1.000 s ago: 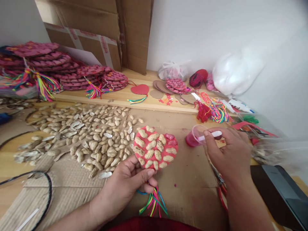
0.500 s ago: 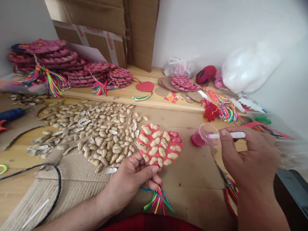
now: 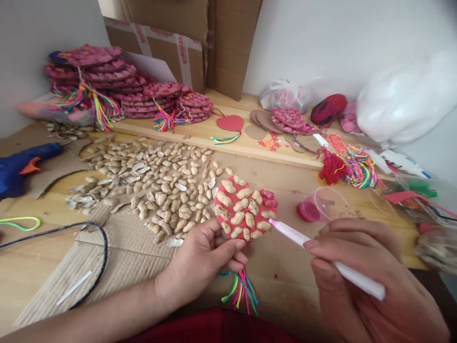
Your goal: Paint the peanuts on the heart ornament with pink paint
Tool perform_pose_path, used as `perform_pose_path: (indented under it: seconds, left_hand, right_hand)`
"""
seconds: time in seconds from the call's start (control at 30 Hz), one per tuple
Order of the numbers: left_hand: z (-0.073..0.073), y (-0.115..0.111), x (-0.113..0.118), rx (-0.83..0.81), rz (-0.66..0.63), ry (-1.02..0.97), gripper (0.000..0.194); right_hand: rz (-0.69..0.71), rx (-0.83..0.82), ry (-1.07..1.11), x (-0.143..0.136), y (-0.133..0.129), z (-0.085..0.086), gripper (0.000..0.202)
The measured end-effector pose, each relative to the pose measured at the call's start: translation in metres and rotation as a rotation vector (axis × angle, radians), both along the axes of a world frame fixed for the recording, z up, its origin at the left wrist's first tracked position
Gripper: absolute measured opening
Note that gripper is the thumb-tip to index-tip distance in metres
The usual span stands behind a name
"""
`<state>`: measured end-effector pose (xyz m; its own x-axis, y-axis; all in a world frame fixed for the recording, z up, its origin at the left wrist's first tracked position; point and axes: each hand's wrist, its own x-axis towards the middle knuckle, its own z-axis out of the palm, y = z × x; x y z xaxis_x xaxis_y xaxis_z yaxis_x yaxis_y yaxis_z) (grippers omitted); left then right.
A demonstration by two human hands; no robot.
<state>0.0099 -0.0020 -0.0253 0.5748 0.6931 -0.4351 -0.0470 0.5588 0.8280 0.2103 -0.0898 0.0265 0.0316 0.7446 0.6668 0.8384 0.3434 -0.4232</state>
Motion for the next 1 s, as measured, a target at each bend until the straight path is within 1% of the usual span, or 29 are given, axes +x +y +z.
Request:
perform_pose_path:
  seconds: [0.1,0.2,0.37,0.63,0.8,1.0]
  left_hand:
    - [-0.001,-0.001,-0.001,0.012,-0.012,0.004,0.029]
    - [-0.003,-0.002,-0.001,0.023,-0.015,-0.001,0.027]
    - [-0.005,-0.003,-0.001,0.043,-0.016,-0.001,0.024]
    - [-0.006,-0.002,-0.001,0.042,-0.033,0.027,0.028]
    - [-0.007,-0.002,-0.003,0.037,-0.045,0.038,0.026]
    - [-0.006,-0.002,-0.003,0.036,-0.046,0.036,0.024]
  right_hand:
    - [0.013,-0.006,-0.135,0.001,0.001,-0.006,0.023]
    - [0.008,-0.019,-0.12,0.002,0.001,-0.011,0.022]
    - [0.007,-0.032,-0.146,0.002,0.004,-0.013,0.018]
    - [-0.014,-0.036,-0.149,0.003,0.005,-0.016,0.018]
    - [-0.034,-0.023,-0.104,0.004,0.004,-0.016,0.02]
    - [0.002,-0.057,-0.128,0.001,0.005,-0.014,0.016]
